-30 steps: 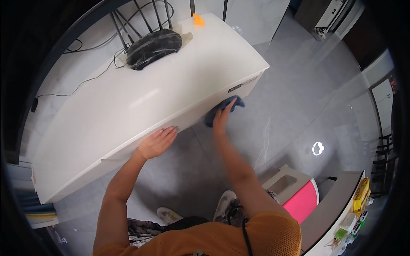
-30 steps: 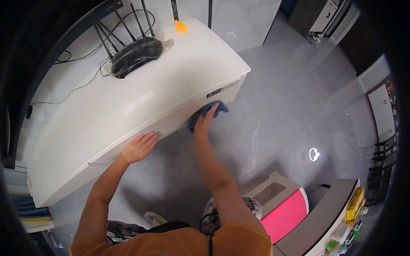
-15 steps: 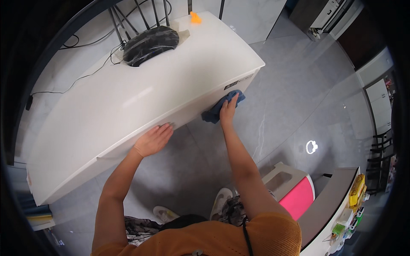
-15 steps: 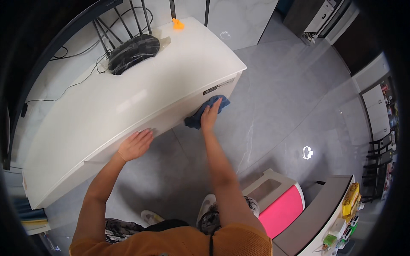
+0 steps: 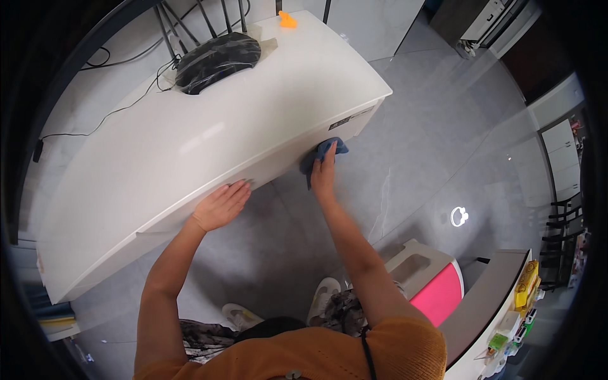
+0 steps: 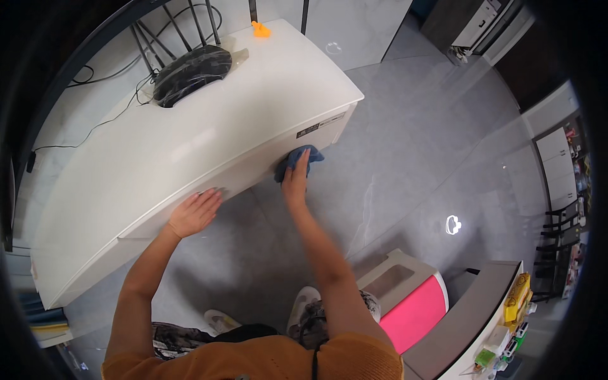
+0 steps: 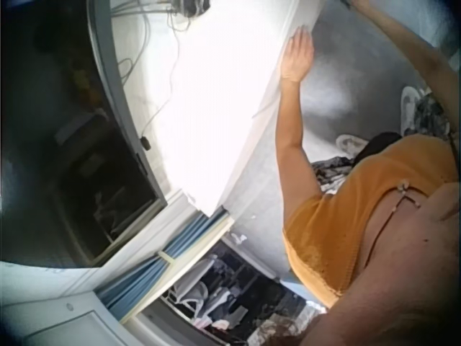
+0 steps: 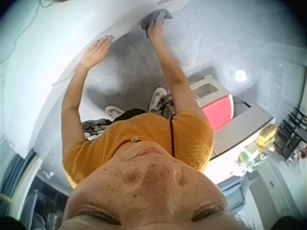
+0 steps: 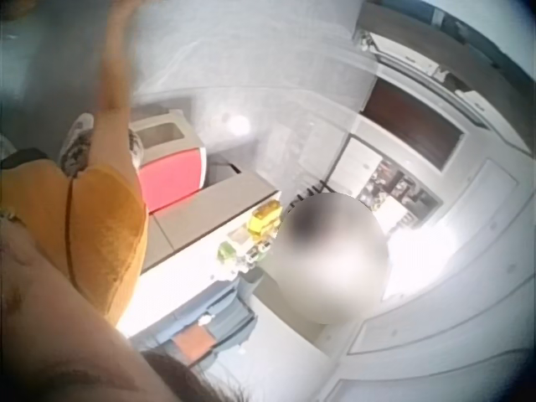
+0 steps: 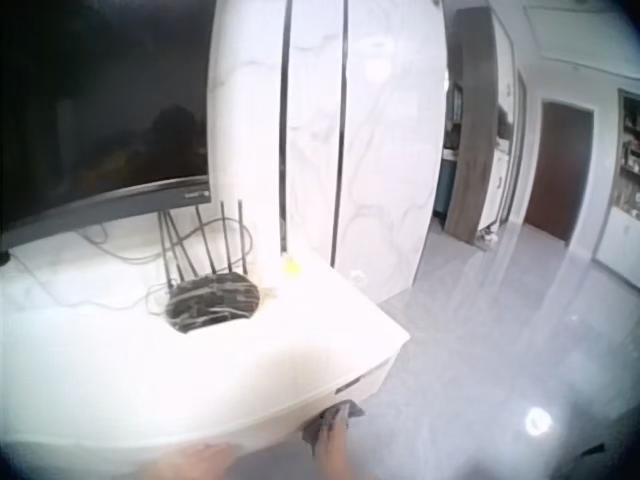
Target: The person wipes the front of a white cabinet using a blue cloth, moves to clean a marble-patterned wall, and then wipes the top surface of a white table around a router.
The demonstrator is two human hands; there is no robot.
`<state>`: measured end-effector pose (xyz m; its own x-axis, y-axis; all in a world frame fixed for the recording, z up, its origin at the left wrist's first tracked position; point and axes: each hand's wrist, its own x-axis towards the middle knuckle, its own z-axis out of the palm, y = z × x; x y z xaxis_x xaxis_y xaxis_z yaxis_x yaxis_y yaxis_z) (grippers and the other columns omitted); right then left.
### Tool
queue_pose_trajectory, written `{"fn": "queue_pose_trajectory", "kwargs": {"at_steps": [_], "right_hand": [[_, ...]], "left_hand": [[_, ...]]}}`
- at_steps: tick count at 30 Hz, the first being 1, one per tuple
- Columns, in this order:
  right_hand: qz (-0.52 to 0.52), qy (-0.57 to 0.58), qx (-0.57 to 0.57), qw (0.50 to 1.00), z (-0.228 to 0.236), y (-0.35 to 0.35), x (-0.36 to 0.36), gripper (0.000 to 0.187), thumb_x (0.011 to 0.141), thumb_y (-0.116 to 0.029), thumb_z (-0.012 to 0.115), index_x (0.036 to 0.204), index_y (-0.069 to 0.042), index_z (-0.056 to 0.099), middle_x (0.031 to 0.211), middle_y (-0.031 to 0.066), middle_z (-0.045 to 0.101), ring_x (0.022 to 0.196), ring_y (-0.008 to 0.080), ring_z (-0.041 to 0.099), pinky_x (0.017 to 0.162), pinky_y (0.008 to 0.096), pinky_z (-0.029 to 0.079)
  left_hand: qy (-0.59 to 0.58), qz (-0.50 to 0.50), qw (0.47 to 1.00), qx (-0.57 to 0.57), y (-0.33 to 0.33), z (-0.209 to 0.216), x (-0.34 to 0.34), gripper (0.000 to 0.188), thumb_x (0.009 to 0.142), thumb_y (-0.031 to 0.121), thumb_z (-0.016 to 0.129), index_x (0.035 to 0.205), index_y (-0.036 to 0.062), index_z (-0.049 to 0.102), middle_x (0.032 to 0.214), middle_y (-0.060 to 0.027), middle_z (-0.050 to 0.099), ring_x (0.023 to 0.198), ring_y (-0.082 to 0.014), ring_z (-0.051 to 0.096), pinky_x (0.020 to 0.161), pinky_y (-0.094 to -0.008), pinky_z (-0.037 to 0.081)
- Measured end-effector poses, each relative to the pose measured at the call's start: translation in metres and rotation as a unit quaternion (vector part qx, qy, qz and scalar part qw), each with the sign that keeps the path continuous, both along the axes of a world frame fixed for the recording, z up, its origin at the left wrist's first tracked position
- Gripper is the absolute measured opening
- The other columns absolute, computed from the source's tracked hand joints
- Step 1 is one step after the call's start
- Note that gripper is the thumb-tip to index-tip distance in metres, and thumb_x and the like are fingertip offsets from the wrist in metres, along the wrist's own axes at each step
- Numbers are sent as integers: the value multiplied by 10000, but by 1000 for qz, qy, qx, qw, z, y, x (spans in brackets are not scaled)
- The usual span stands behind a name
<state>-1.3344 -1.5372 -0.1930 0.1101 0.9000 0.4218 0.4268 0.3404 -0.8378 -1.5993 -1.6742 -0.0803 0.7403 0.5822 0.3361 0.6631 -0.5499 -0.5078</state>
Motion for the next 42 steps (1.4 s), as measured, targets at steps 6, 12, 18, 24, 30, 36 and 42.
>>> {"fn": "queue_pose_trajectory", "kwargs": {"at_steps": [6,12,18,24,30,36,42], "right_hand": [[-50,77,-99,991,0,44,31,583,892,-30,430,1400,87,168,1471,254,198,1377,347,190,1118,348,176],[-115,93,-88,985,22,43,24,549,887,-116,500,1338,104,274,1356,253,355,1262,345,356,1070,372,252],[-152,150,-30,977,36,45,22,309,856,-83,566,1134,-5,458,1106,175,554,998,260,536,905,343,401],[-146,71,-98,982,-4,60,51,261,806,-58,600,1036,3,492,974,175,581,908,298,563,846,361,426],[-134,138,-123,973,-1,61,49,257,791,-96,642,990,-5,508,888,171,606,827,291,583,792,364,449],[-126,170,-122,970,9,60,49,251,788,-120,669,948,4,521,878,132,611,786,205,574,743,331,465],[-112,167,-194,960,4,61,52,232,792,-119,683,913,16,539,827,94,613,716,146,568,648,290,485]], "left_hand": [[-5,-5,1000,-10,0,3,0,309,881,240,514,1131,90,618,1257,-14,562,1238,-163,464,1096,-356,234],[-2,1,1000,-9,1,1,-4,311,879,241,519,1130,88,620,1272,-17,552,1242,-163,461,1091,-354,248],[-14,19,1000,7,-1,-4,-1,338,865,264,532,1153,101,603,1286,-23,537,1263,-161,431,1095,-354,234],[-125,101,985,-66,-1,-31,35,341,826,250,588,1143,125,597,1305,-34,507,1250,-166,413,1043,-375,294],[-377,116,900,-185,15,-49,80,297,818,156,598,1097,55,606,1159,-91,573,1065,-257,515,898,-385,410],[-618,194,731,-215,28,-40,101,199,863,168,562,992,44,650,903,-123,643,772,-283,595,717,-354,473],[-675,273,623,-286,38,-45,94,236,912,232,539,953,45,678,799,-94,671,705,-168,613,666,-286,464]]}}
